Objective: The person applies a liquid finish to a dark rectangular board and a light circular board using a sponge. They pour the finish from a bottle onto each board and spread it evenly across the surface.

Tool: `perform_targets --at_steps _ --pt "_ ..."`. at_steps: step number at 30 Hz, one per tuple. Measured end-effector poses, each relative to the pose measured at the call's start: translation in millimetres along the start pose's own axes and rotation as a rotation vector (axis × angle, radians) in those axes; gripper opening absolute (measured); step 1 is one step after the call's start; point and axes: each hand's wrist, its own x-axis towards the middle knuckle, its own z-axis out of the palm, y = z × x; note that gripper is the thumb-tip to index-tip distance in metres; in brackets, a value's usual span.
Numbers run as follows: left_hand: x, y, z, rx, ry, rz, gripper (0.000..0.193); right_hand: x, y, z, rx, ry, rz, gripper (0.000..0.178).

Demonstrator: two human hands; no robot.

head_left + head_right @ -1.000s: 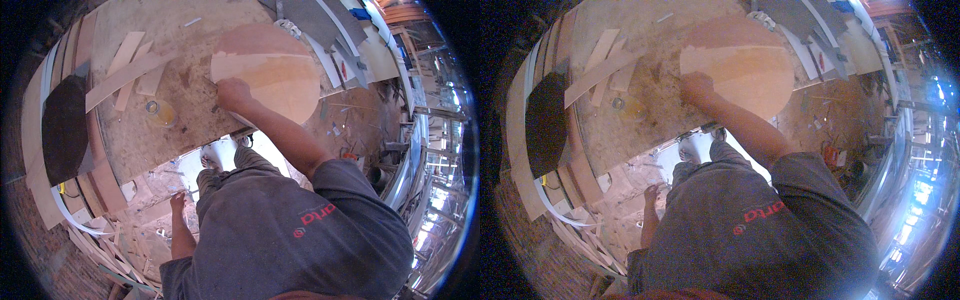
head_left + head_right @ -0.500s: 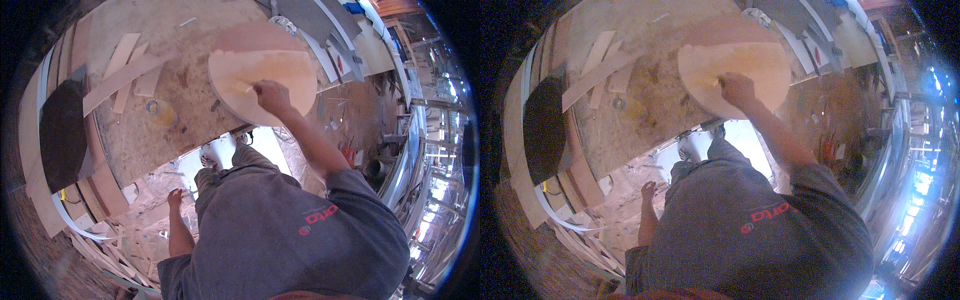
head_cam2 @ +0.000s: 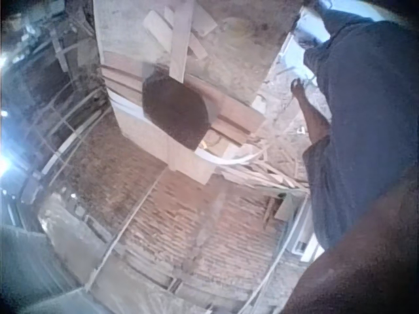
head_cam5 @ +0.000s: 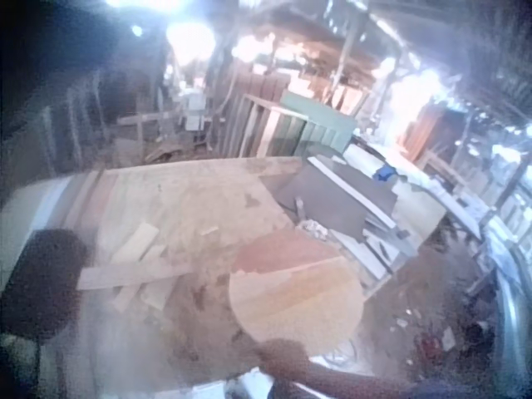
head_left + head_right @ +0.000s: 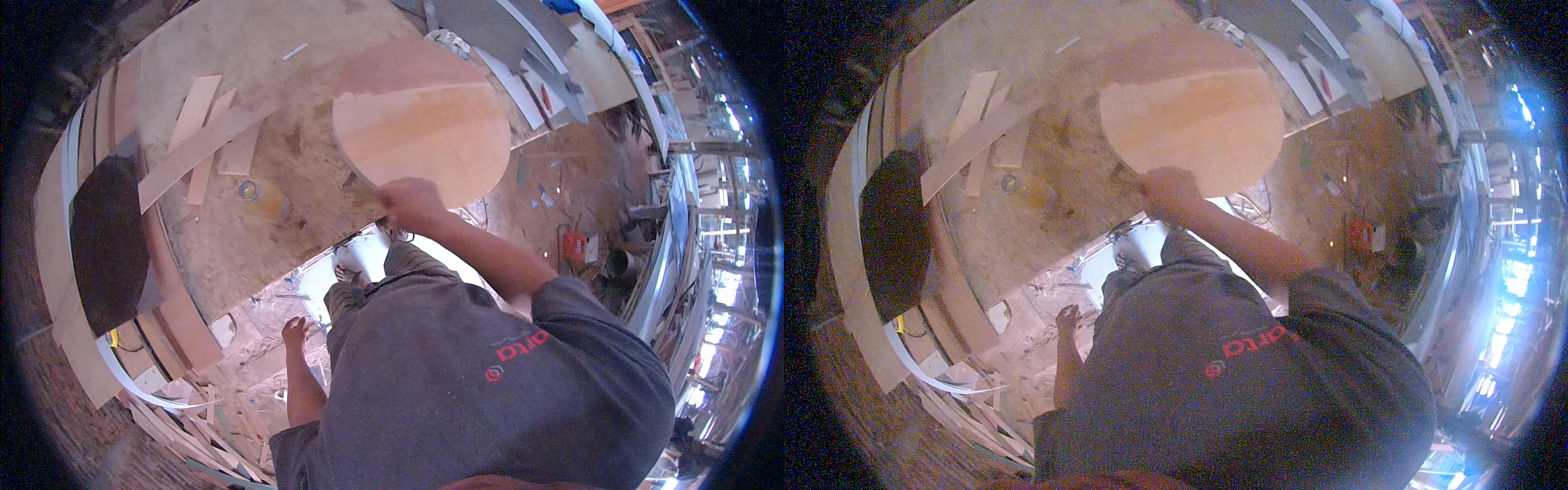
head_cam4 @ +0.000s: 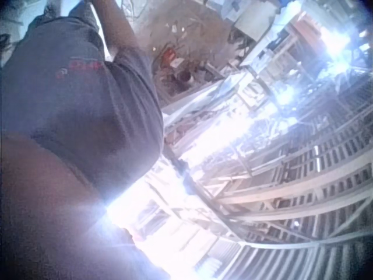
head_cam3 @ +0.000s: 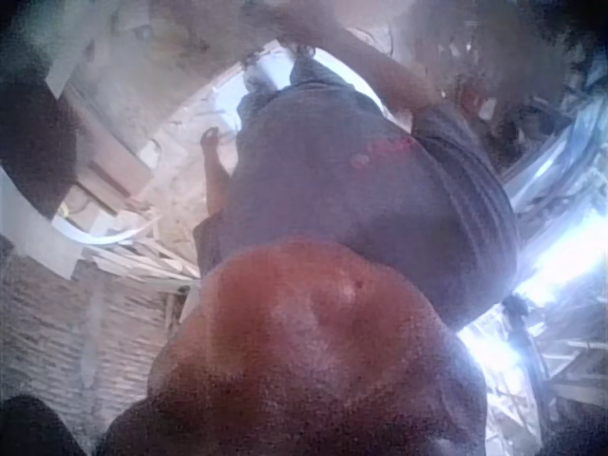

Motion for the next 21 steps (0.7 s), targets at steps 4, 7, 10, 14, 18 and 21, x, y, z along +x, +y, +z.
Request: perform_targets --at_steps 4,7,10,14,18,21 --pt "-7.6 12.2 4.9 -0.065 -0.018 0.157 0.04 -20.5 55.0 -7.2 0.185 0.373 0.263 0.017" --pt "-3.5 1.8 -1.8 0.064 -0.027 0.121 0.042 -26.3 64.2 -0.2 0.071 0.368 0.085 0.017" --pt "4.9 -23.8 -11.7 0.08 -0.004 0.05 0.042 -31.2 62.8 4.7 0.003 0.259 -0.008 0.022" --pt "6.8 -31.5 -20.8 0.08 -0.005 0.02 0.04 -12.6 78.5 -5.9 -0.039 0.153 0.155 0.025" --pt "5.5 -16.7 -16.8 0.073 -0.02 0.053 0.041 -4.4 64.7 -12.0 -0.123 0.115 0.237 0.02" --pt "23.7 -37.4 -26.3 0.224 -0.005 0.557 0.037 -8.3 48.3 4.8 -0.002 0.051 0.131 0.024"
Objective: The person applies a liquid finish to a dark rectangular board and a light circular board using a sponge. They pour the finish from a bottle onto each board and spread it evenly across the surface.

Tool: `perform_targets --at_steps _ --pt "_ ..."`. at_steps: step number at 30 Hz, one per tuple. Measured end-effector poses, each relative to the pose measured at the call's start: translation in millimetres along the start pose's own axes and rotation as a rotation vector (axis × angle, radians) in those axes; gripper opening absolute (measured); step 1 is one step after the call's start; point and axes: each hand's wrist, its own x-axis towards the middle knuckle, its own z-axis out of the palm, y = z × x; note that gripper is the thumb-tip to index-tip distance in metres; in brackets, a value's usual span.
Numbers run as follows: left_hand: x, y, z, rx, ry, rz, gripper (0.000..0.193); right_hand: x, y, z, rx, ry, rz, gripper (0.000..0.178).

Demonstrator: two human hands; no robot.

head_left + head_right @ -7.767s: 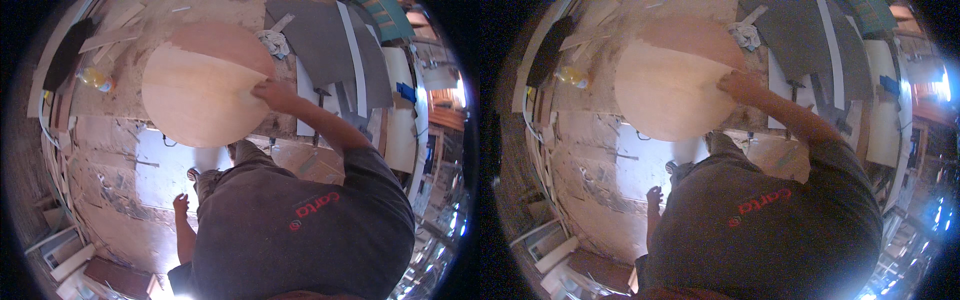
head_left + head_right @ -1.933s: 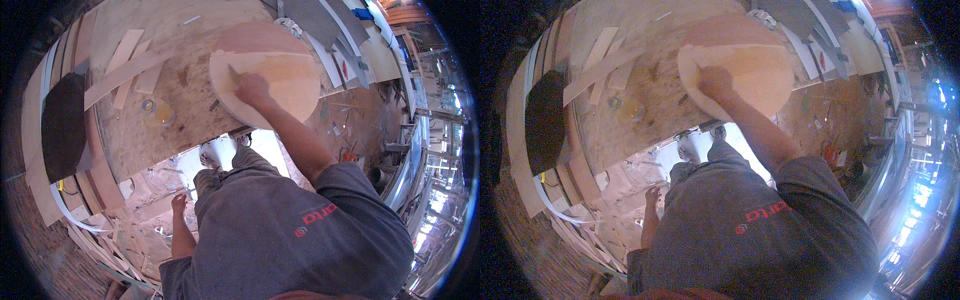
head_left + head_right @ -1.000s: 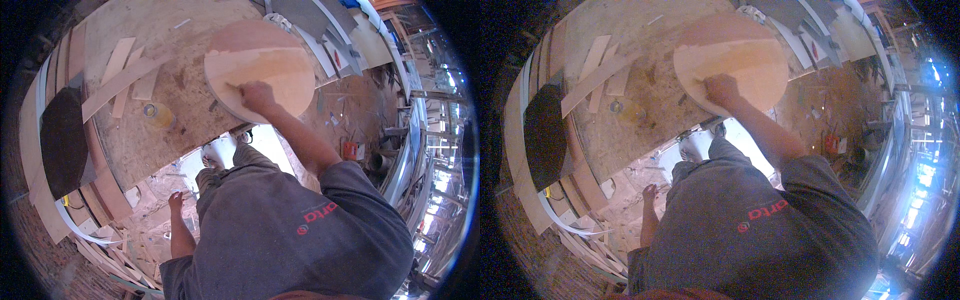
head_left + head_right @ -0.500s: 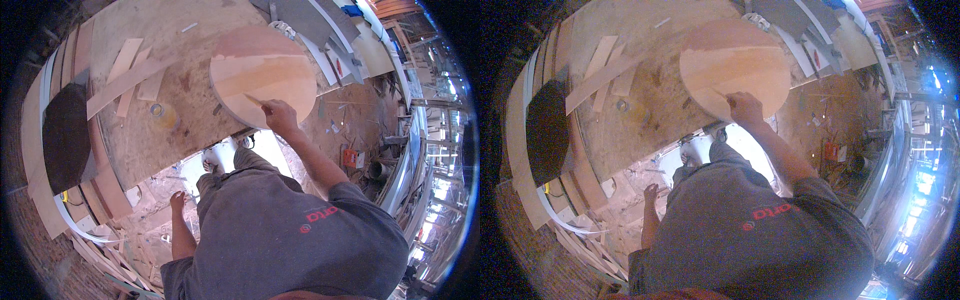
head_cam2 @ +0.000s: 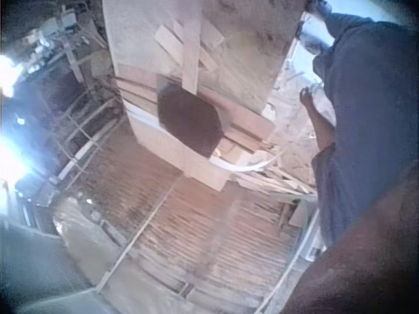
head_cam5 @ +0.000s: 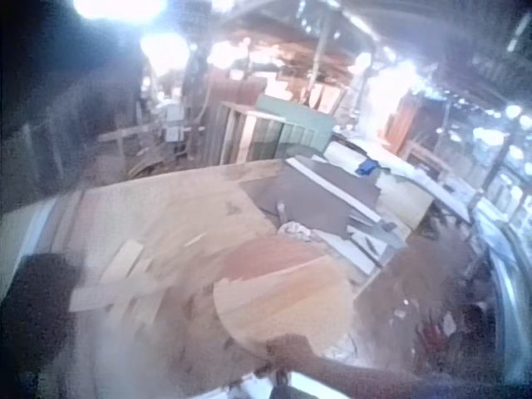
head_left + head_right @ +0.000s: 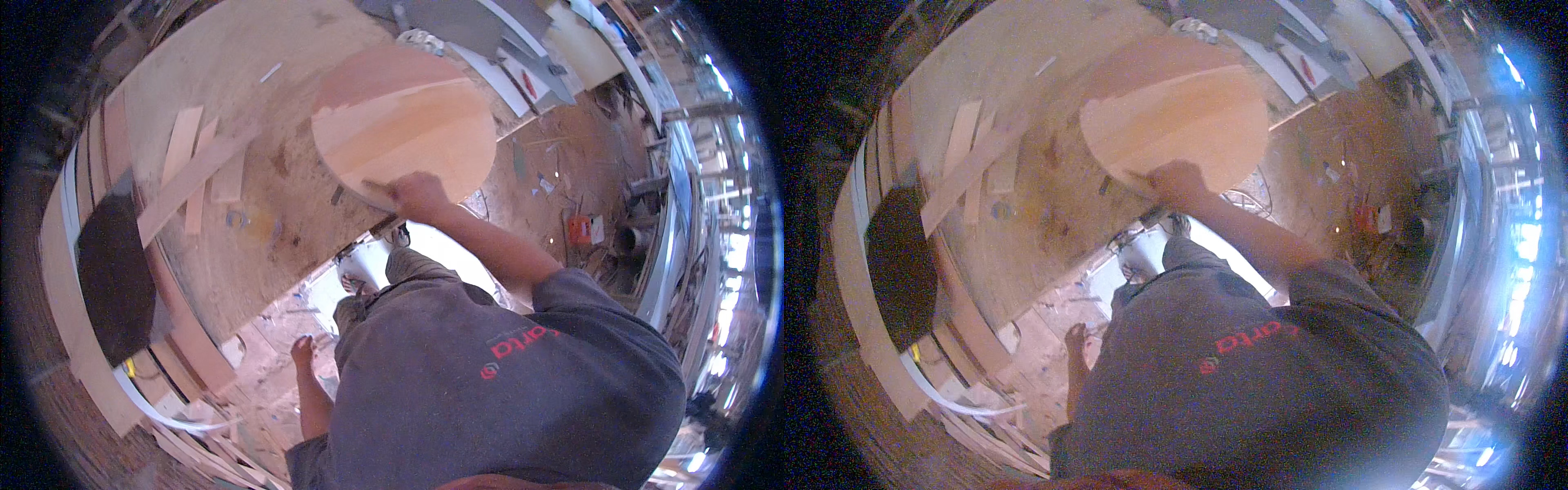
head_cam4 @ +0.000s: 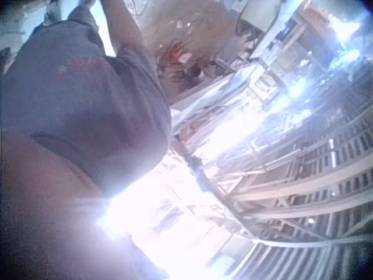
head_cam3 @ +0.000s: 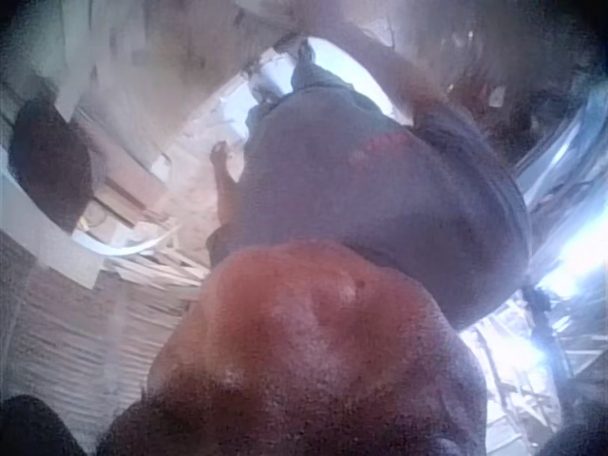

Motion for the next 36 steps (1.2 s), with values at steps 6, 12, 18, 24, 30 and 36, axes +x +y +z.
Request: perform_targets --at_steps 6,12,18,24,30,36 --pt "29.9 2.2 6.7 0.038 -0.27 -0.092 0.032 8.1 4.0 11.8 0.368 -0.167 -0.023 0.032" --pt "-28.7 228.0 5.4 0.388 -0.403 -0.186 0.031 104.6 70.3 -15.8 0.139 0.372 0.081 0.024" --pt "-16.4 393.5 12.5 0.385 -0.452 0.016 0.037 117.9 24.4 32.2 -0.083 0.333 -0.138 0.025" --pt "24.2 604.0 65.5 0.286 -0.022 0.333 0.034 22.7 124.9 -3.2 0.844 0.376 -0.024 0.016" --pt "219.6 635.6 128.6 0.205 0.062 0.519 0.056 -94.8 289.9 38.3 2.027 0.496 0.636 0.044" --pt "336.6 644.3 164.3 0.072 -0.198 0.256 0.052 -90.7 284.0 103.6 2.512 0.337 0.694 0.046"
